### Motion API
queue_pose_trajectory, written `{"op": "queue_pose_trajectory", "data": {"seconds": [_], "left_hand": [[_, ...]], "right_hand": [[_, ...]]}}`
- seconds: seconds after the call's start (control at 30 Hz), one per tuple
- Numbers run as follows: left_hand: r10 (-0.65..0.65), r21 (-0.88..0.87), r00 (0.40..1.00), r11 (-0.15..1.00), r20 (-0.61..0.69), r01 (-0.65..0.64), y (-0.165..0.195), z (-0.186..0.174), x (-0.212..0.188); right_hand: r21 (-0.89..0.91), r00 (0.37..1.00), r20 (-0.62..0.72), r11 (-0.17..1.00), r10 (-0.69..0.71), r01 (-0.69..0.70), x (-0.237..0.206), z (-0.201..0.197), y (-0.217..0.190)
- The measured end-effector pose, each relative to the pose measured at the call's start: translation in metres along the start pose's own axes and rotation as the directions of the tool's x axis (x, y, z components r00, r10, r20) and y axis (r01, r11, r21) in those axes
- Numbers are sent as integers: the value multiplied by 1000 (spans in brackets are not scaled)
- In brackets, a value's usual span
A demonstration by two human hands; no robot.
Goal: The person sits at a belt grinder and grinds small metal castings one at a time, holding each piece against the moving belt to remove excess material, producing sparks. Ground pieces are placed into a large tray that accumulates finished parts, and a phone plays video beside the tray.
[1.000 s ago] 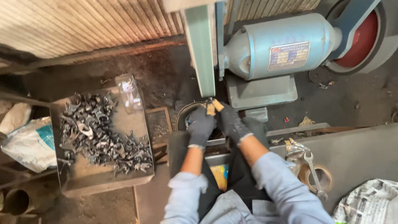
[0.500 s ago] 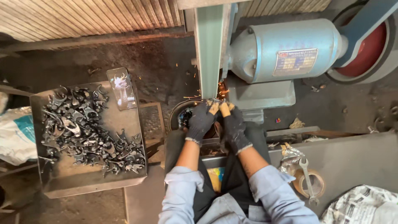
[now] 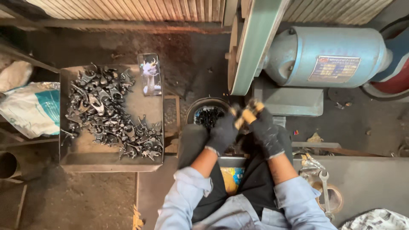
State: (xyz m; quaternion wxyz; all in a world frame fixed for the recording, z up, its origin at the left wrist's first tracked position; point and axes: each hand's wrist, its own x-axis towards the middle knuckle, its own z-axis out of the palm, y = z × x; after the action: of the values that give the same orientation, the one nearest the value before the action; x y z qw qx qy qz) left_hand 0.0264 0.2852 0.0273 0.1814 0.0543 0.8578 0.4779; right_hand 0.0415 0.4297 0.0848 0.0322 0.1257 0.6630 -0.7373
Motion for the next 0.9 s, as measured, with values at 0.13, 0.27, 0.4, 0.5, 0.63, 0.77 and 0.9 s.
{"op": "queue_pose_trajectory", "data": {"seconds": [0.13,0.27,0.4,0.5,0.63,0.77,0.9], "left_hand": [[192,-189,977,960,-93,-207,1,-20,-16],[188,-66,967,977,-171,-201,-23,-20,15],[-5,68,969,997,-248,23,-36,-4,46],[59,-210,943,968,-327,-134,-31,15,48],[-22,-95,954,995,-297,-6,-14,11,32],[-3,193,947,979,-322,69,7,-23,24],[120,-7,978,992,-169,-123,9,-43,21]], "right_hand": [[-304,989,-97,950,-112,78,-1,10,13],[-83,960,-39,956,277,-280,25,23,28],[-372,965,99,890,-245,264,50,24,31],[-479,999,-3,877,45,-41,54,15,30],[-248,998,-13,967,63,-65,50,20,36],[639,917,-43,716,396,-279,45,50,42],[784,892,131,505,432,-360,28,50,26]]}}
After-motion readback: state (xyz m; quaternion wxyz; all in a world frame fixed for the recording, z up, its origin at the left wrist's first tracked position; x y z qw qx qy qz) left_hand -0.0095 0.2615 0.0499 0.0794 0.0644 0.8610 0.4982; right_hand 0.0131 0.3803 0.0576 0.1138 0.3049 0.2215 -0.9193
